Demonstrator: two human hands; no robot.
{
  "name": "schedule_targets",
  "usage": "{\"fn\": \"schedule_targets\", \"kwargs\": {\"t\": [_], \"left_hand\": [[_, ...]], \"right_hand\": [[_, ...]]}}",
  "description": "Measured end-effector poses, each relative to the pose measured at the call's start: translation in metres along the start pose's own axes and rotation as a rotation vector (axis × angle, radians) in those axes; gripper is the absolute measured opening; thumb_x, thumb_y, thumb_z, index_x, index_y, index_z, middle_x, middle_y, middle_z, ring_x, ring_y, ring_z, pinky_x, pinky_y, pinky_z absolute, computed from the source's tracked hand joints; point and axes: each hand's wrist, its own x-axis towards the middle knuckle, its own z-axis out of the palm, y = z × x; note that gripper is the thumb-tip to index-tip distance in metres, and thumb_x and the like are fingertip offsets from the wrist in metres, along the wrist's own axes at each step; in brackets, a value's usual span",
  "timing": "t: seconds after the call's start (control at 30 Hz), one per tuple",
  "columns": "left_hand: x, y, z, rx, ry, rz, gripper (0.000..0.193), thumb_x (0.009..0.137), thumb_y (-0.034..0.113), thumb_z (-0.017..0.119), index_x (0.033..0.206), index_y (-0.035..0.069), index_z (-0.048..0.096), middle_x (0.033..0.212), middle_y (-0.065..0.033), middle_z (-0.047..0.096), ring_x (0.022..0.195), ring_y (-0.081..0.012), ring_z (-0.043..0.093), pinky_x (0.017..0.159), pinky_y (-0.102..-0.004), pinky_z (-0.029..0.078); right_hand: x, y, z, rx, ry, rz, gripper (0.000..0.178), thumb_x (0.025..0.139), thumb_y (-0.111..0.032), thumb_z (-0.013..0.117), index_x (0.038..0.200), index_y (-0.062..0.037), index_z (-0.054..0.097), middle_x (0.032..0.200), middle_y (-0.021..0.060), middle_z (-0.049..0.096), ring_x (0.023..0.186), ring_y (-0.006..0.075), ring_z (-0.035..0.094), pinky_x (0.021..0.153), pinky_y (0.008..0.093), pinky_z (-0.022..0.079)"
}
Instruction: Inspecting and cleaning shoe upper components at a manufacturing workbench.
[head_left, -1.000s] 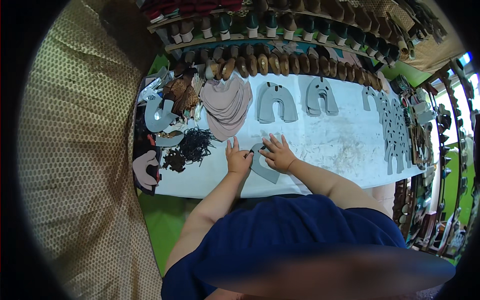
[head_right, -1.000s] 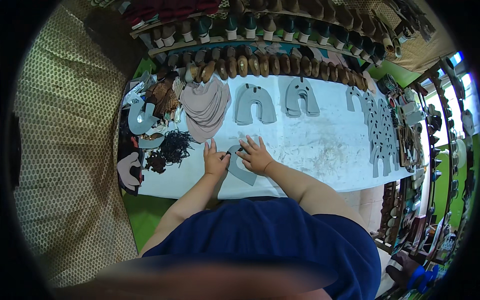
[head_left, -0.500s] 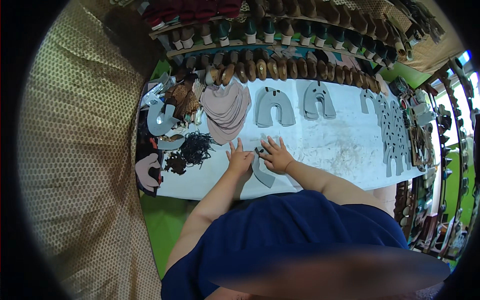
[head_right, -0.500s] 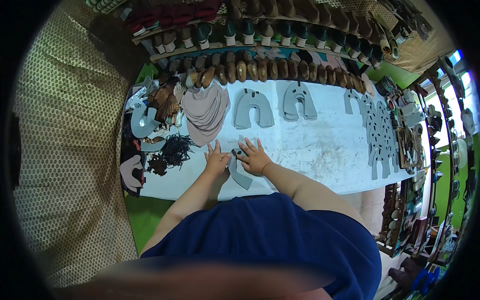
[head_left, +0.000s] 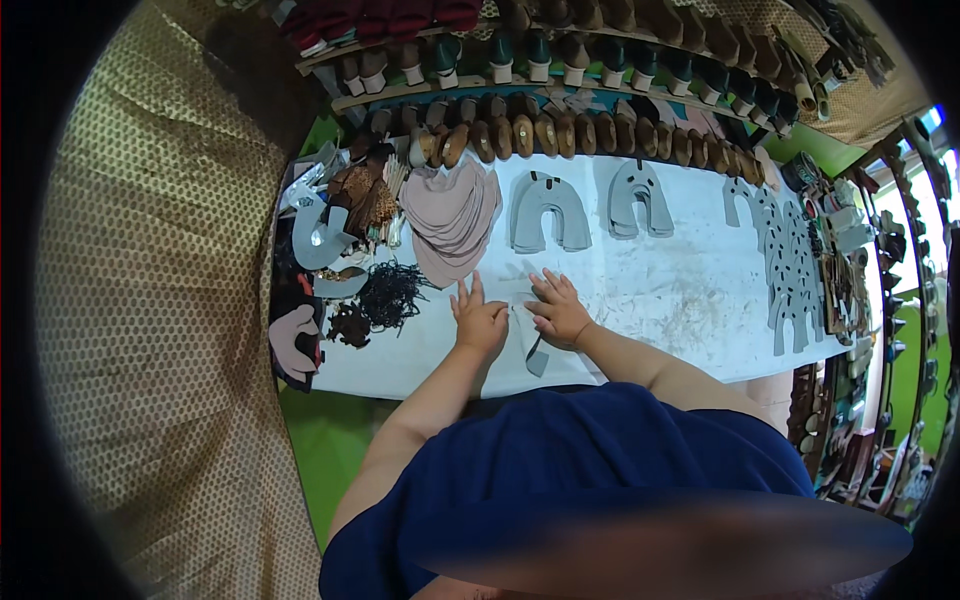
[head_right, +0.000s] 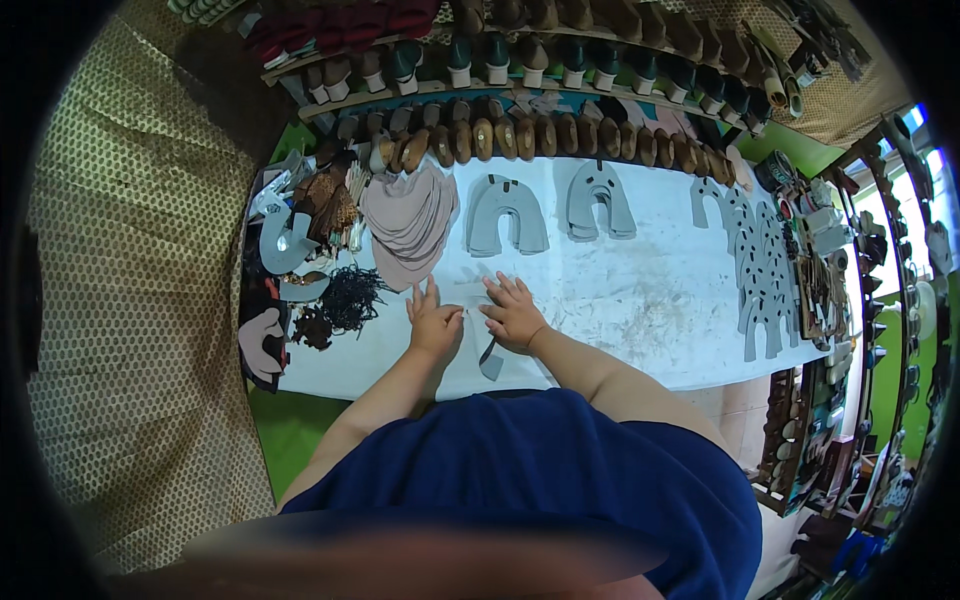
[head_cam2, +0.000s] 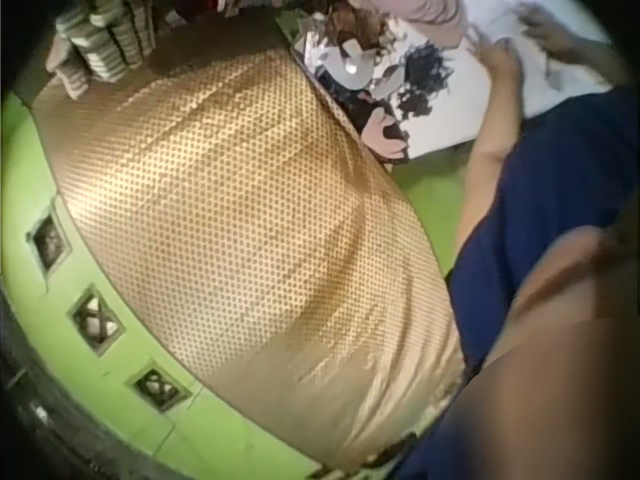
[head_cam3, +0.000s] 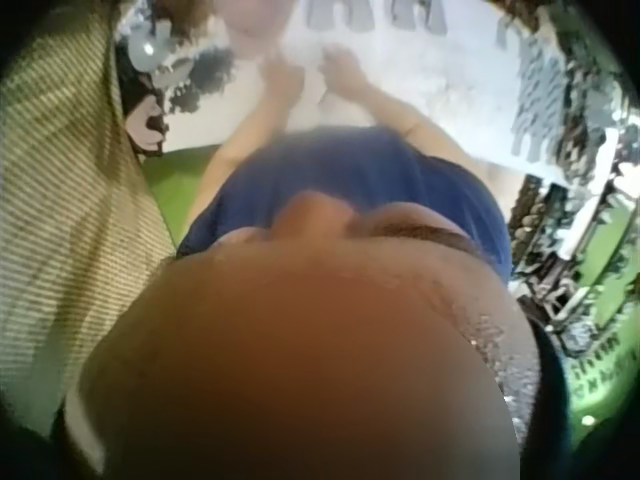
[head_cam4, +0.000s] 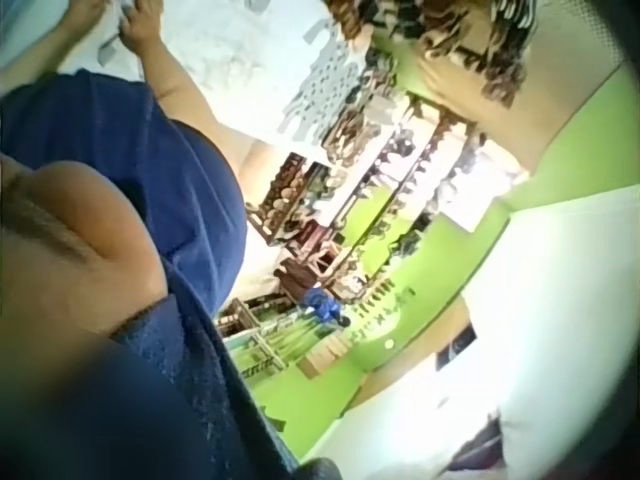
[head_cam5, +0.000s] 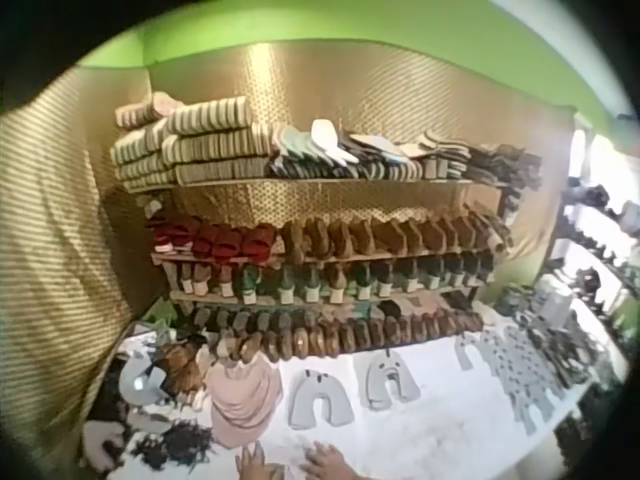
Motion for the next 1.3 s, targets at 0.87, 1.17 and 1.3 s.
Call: {"fn": "schedule_targets", "kwargs": {"t": [0.87,1.17,1.3], "left_hand": [[0.022,0.009,0.009,-0.025,-0.018,-0.053,0.005,0.075,0.014,0.07,0.071,0.015,0.073,0.154,-0.0044,0.04,0.146,-0.0362,0.022,0.112,-0.0695,0.003],[0.015,0.005,0.002,-0.034,-0.008,-0.04,0.003,0.075,0.015,0.071,0.072,0.015,0.073,0.154,-0.0046,0.041,0.145,-0.0375,0.024,0.112,-0.0687,0.001],[0.012,0.005,-0.003,-0.049,-0.007,-0.053,0.003,0.075,0.017,0.072,0.073,0.016,0.073,0.154,-0.0055,0.041,0.145,-0.0389,0.023,0.113,-0.068,0.001]], "right_hand": [[0.0,0.001,0.007,0.048,-0.023,0.066,0.033,0.091,-0.035,0.059,0.117,-0.0182,0.07,0.151,0.0115,0.041,0.146,0.0346,0.025,0.116,0.0542,0.022],[0.001,0.001,0.006,0.023,0.014,0.037,0.031,0.087,-0.033,0.064,0.113,-0.0182,0.071,0.146,0.0136,0.045,0.143,0.0379,0.03,0.113,0.0539,0.027],[0.001,0.001,0.005,0.025,0.011,0.033,0.032,0.086,-0.032,0.065,0.114,-0.0185,0.071,0.147,0.0138,0.044,0.142,0.0381,0.031,0.113,0.0534,0.027]]}}
